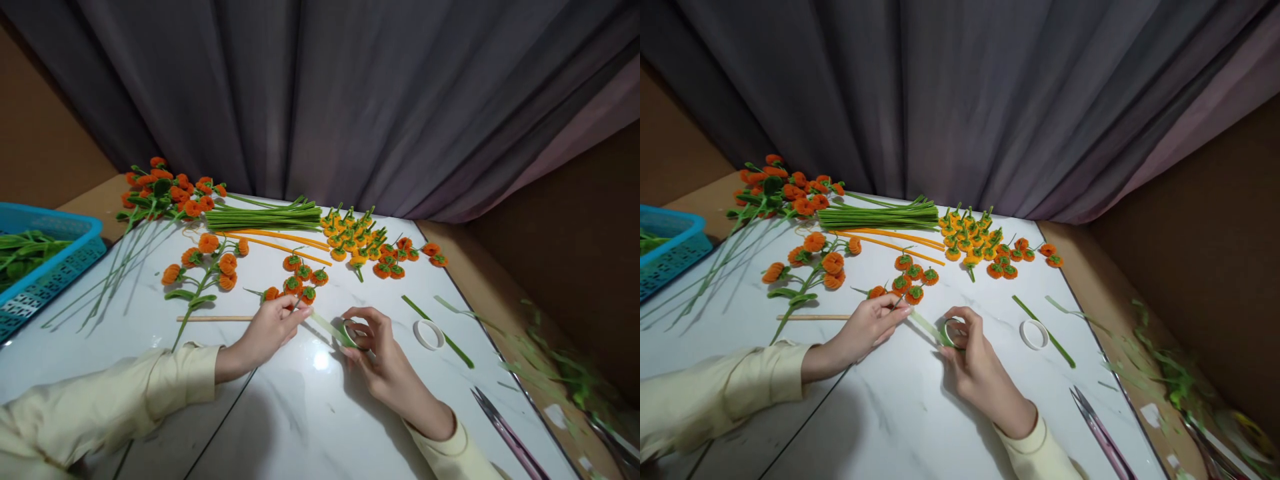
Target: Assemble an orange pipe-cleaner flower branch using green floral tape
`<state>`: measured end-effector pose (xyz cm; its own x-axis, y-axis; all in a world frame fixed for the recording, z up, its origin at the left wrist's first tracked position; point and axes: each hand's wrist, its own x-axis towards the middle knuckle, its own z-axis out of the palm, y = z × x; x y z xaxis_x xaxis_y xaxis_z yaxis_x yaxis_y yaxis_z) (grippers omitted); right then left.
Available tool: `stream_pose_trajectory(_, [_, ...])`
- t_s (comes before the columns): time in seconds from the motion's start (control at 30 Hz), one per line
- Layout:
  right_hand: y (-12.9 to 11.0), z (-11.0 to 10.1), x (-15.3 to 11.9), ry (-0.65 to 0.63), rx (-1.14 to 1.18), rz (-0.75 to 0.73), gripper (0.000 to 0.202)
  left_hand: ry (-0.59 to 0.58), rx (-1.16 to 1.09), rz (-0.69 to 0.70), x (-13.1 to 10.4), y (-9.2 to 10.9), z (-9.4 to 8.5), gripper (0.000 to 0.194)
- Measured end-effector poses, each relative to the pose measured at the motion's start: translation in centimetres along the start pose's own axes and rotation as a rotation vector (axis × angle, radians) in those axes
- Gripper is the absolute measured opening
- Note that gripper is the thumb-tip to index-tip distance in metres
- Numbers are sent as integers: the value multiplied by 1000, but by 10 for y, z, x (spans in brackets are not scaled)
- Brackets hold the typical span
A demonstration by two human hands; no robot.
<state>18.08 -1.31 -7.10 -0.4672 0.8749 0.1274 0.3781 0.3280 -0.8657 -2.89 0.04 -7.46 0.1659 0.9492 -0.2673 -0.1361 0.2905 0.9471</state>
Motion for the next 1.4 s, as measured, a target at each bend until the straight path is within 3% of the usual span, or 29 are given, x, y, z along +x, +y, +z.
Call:
stream_pose_trajectory(0.17, [4, 2, -2, -8, -169, -60, 31, -2, 7, 3, 0, -1, -1, 42])
stream_pose_trajectory(0.5, [0, -3, -5, -29, -295, -104, 40, -16, 13, 5, -1, 2, 1, 45])
stream_pose_trajectory(0.83, [-16, -7, -2, -191, -540, -287, 55, -12, 46, 17, -1, -2, -1, 42])
stream_pose_trajectory(1.07, [-1, -7, -3, 17, -376, -83, 46, -2, 61, 69, 1, -3, -3, 38])
stream_pose_trajectory(1.27, [-6, -9, 0, -80, -313, 67, 44, -25, 71, 84, 1, -5, -4, 34])
stream_pose_trajectory(1.4, [-15, -10, 1, -158, -13, 184, 41, -27, 65, 89, 1, -7, -4, 33])
